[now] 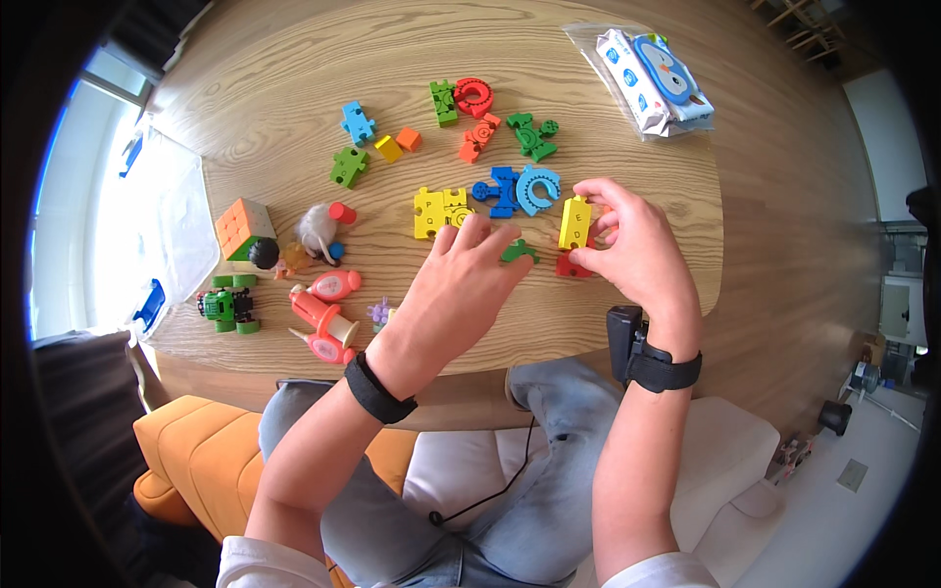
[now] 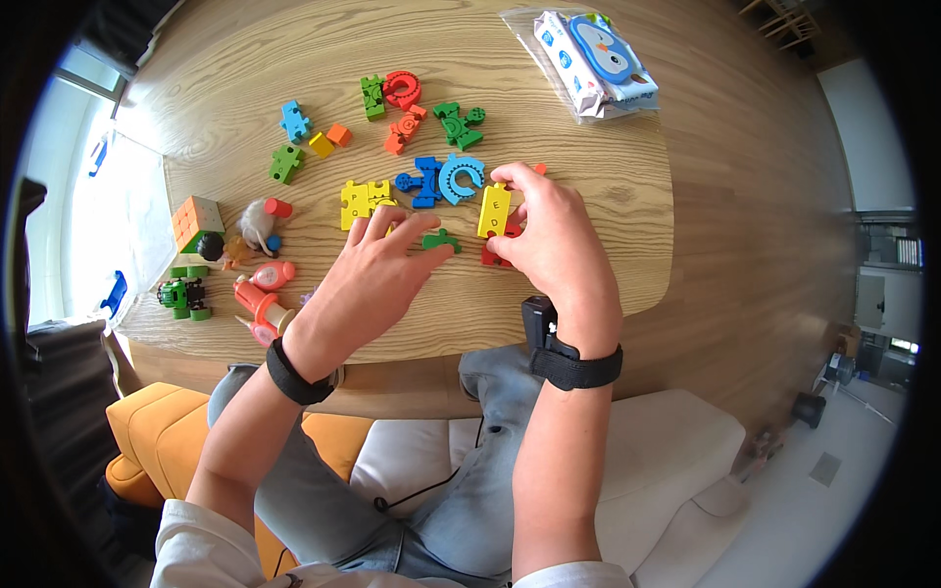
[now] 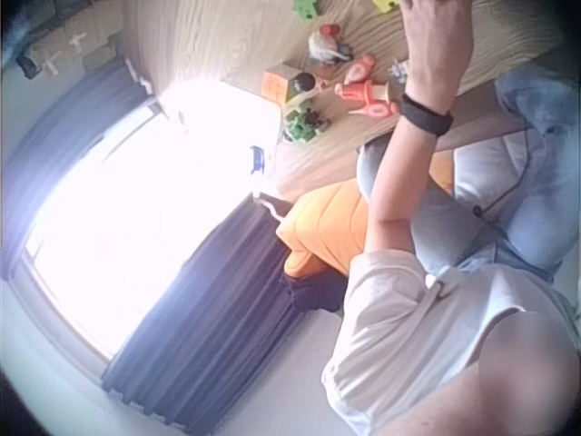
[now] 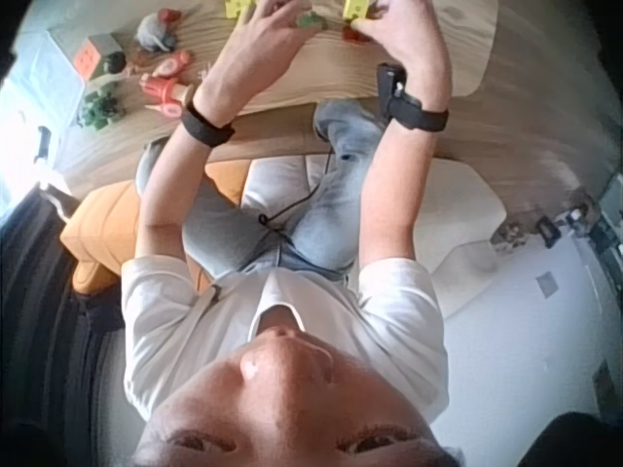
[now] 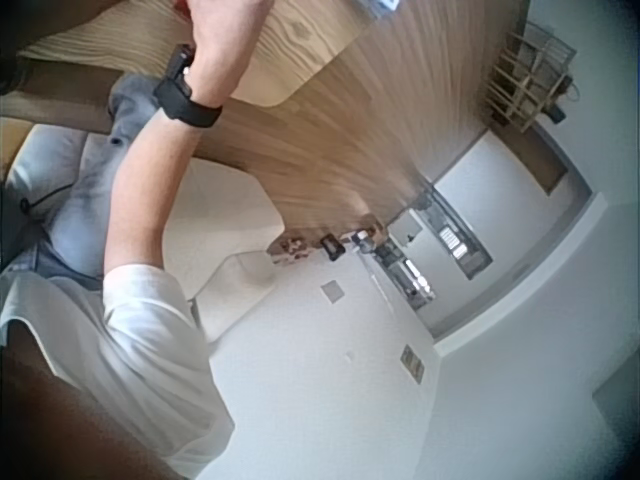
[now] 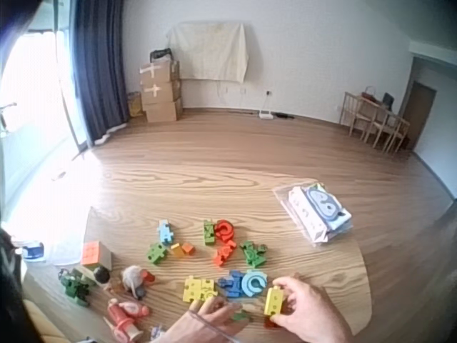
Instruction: The person assembles colorful plastic interlocking blocks on a wooden table. They pick up individual pieces, connect them into small structures, and occasionally rearrange components to fit them together.
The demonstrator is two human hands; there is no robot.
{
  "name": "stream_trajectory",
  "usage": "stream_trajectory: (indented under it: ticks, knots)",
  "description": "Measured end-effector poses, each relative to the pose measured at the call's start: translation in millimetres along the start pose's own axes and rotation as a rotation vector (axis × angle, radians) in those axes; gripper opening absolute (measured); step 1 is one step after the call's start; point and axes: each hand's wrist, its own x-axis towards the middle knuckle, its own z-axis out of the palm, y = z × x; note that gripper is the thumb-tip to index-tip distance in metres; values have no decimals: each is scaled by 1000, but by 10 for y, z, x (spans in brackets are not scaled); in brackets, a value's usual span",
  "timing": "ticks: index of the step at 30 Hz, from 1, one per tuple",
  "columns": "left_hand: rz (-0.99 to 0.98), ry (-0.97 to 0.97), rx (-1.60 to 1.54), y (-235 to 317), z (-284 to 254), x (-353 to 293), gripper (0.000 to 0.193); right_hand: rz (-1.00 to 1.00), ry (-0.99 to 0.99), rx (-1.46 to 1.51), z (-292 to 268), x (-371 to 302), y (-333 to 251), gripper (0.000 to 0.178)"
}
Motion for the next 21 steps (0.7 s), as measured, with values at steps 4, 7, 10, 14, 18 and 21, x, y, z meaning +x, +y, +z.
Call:
stream_trajectory:
  ticks: [4,7,10,14,18,21]
  knots:
    - [-11,-18,-30,-30,33,-1,32,2,-19,45,33,15,-10,65]
    - [-26,-15,-52,-35,100,4,32,24,-38,36,47,27,-47,64]
    - [-29,-11,-27,-32,141,15,35,17,-35,39,68,26,-53,61]
    - [-46,-4,2,6,170,31,41,34,-51,46,79,41,-51,58]
    - [-57,12,1,22,185,31,44,23,-54,15,97,56,-47,59]
    - [-58,15,-9,18,186,43,44,54,-67,53,90,55,-106,60]
